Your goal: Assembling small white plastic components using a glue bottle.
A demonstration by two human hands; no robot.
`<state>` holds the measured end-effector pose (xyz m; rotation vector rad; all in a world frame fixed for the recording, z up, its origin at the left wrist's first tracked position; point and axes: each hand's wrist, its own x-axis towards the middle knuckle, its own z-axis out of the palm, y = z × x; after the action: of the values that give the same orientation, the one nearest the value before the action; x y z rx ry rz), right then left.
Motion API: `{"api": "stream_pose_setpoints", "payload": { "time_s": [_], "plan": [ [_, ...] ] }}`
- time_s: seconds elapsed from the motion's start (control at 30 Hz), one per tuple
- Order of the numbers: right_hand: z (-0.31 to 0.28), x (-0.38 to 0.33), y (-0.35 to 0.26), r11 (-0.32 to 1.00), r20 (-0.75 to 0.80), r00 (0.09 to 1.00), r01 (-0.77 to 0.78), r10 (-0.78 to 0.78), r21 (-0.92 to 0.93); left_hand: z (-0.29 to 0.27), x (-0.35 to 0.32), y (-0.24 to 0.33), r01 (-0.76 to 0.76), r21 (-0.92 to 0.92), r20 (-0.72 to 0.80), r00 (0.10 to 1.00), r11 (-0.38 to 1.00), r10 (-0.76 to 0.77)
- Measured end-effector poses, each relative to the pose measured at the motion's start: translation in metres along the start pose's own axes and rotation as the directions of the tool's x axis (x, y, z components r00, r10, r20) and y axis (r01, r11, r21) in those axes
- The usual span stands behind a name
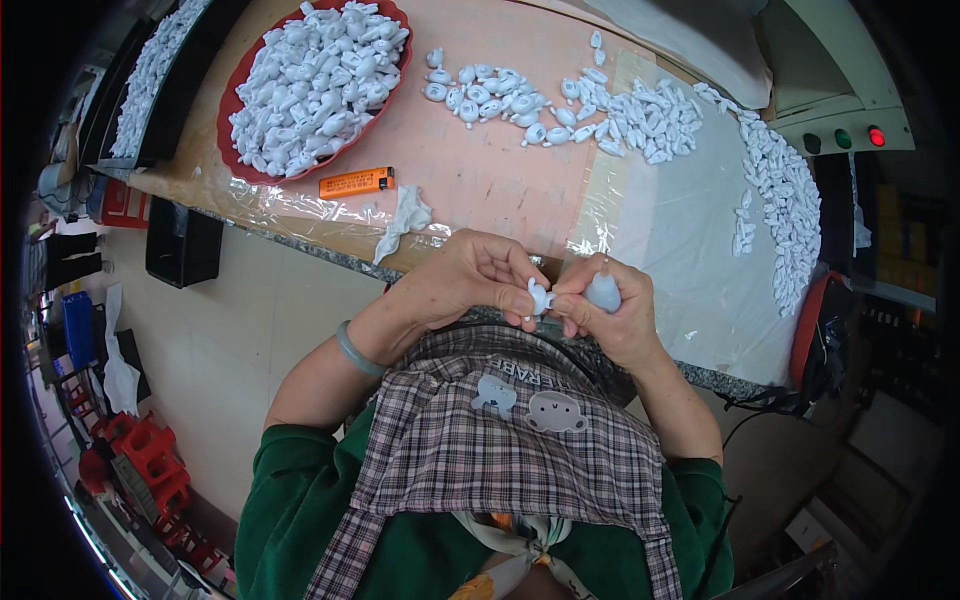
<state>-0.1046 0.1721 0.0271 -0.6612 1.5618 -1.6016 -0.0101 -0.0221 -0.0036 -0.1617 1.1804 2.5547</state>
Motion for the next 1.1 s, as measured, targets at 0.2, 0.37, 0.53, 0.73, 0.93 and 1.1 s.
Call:
{"api": "stream_pose_setpoints", "payload": {
  "time_s": [0.2,0.37,0.53,0.73,0.93,1.1],
  "plan": [
    [0.008,0.000,-0.008,1.000,-0.038,0.999,-0.010,0.009,-0.011,0.006,-0.007,0.008,0.024,0.059,-0.038,0.999,0.998,-0.022],
    [0.015,-0.006,0.001,0.999,-0.113,0.993,-0.023,0.019,-0.036,0.000,-0.007,-0.009,-0.064,-0.013,0.020,0.998,0.998,0.065],
    [0.008,-0.013,0.011,0.995,-0.076,0.994,0.070,-0.075,-0.066,0.009,-0.008,-0.010,-0.116,0.003,-0.008,0.993,0.993,0.116],
    [0.008,-0.007,0.013,0.978,-0.098,0.982,0.143,-0.160,-0.154,0.009,-0.006,-0.012,-0.180,0.054,-0.022,0.983,0.982,0.181],
    [0.010,-0.003,0.009,0.872,-0.113,0.945,0.232,-0.308,-0.432,0.013,-0.009,-0.007,-0.219,0.193,-0.088,0.967,0.956,0.239],
    [0.016,-0.004,0.006,0.806,-0.108,0.910,0.295,-0.401,-0.512,0.017,-0.010,-0.007,-0.277,0.309,-0.105,0.941,0.910,0.322]
  ]
}}
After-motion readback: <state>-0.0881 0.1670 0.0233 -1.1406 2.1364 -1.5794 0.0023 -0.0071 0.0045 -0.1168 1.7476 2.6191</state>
